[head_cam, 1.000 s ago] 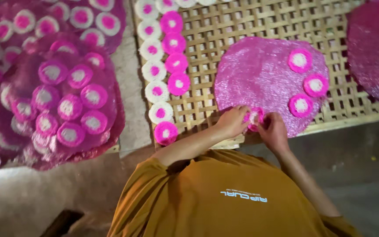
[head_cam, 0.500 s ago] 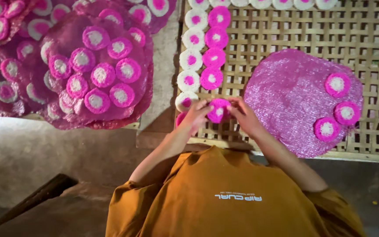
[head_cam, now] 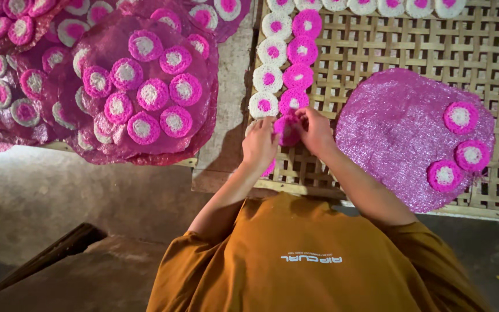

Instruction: The person arranges pink and white circular decorative items on a woven bamboo tray. They pick up items from a pink sheet and place them in rows on the tray, occasionally adjusting their positions.

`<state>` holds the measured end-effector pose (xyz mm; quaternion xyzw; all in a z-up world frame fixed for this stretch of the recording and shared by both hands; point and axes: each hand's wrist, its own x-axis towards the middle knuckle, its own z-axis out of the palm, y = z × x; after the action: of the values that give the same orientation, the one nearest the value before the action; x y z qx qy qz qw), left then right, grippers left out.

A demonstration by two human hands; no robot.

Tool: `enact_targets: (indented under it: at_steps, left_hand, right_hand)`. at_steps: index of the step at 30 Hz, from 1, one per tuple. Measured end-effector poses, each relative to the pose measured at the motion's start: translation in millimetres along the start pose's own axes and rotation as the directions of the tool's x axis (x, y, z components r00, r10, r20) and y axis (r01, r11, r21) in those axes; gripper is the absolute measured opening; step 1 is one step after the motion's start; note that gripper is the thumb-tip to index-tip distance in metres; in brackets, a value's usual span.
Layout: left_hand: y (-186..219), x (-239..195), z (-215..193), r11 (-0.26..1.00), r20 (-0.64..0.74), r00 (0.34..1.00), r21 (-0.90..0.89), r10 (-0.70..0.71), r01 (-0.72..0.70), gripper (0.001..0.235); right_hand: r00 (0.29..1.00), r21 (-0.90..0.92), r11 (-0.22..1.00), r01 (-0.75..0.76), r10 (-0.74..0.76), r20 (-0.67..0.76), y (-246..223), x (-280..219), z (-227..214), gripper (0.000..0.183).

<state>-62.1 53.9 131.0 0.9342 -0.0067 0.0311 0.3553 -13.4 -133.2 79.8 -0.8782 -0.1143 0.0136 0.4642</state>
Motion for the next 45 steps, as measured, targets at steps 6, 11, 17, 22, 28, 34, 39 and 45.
enact_targets:
  at_steps: [6,11,17,22,28,34,39,45]
  left_hand:
    - [11.3,-1.9,-9.9,0.999,-0.021,0.999,0.027,0.031,-0.031,0.044]
    - [34.5,5.1,8.1,0.985,0.0,0.988,0.081,0.152,-0.151,0.042]
    - [83.1,10.3,46.4,0.969,0.121,0.967,-0.129,0.224,-0.208,0.035]
    - [128.4,7.4,71.2,0.964,0.282,0.922,-0.093,0.265,-0.248,0.035]
    - [150.4,-10.9,100.8,0.989,0.554,0.819,-0.107,0.145,-0.102,0.037]
    - [116.4,-30.5,131.7,0.839,0.412,0.858,-0.543,0.307,-0.04,0.039]
    - [74.1,-35.2,115.0,0.575,0.684,0.724,-0.559,-0.088,0.598,0.057]
    - [1.9,-72.6,39.1,0.813,0.351,0.909,-0.446,-0.226,0.375,0.035]
  right_hand:
    - [0.997,-0.001,1.0,-0.03,0.03,-0.065,26.7,-19.3,-40.4,0.032]
    - [0.854,-0.356,0.881,-0.313,0.096,-0.511,101.5,-74.0,-182.4,0.031]
    - [0.74,-0.504,0.559,-0.658,0.358,-0.569,154.2,-141.0,-275.8,0.036]
    - [0.805,-0.631,0.522,-0.574,0.219,-0.551,201.0,-169.1,-273.7,0.023]
    - [0.699,-0.186,0.752,-0.633,0.451,-0.555,252.1,-175.6,-325.2,0.016]
    - [0.854,0.112,0.882,-0.458,0.472,-0.219,180.7,-152.1,-349.2,0.027]
    - [0.825,0.714,0.46,-0.527,0.481,0.298,85.1,-108.6,-200.0,0.047]
    - [0.863,0.532,0.736,-0.419,0.142,0.485,4.1,-85.1,-51.8,0.037]
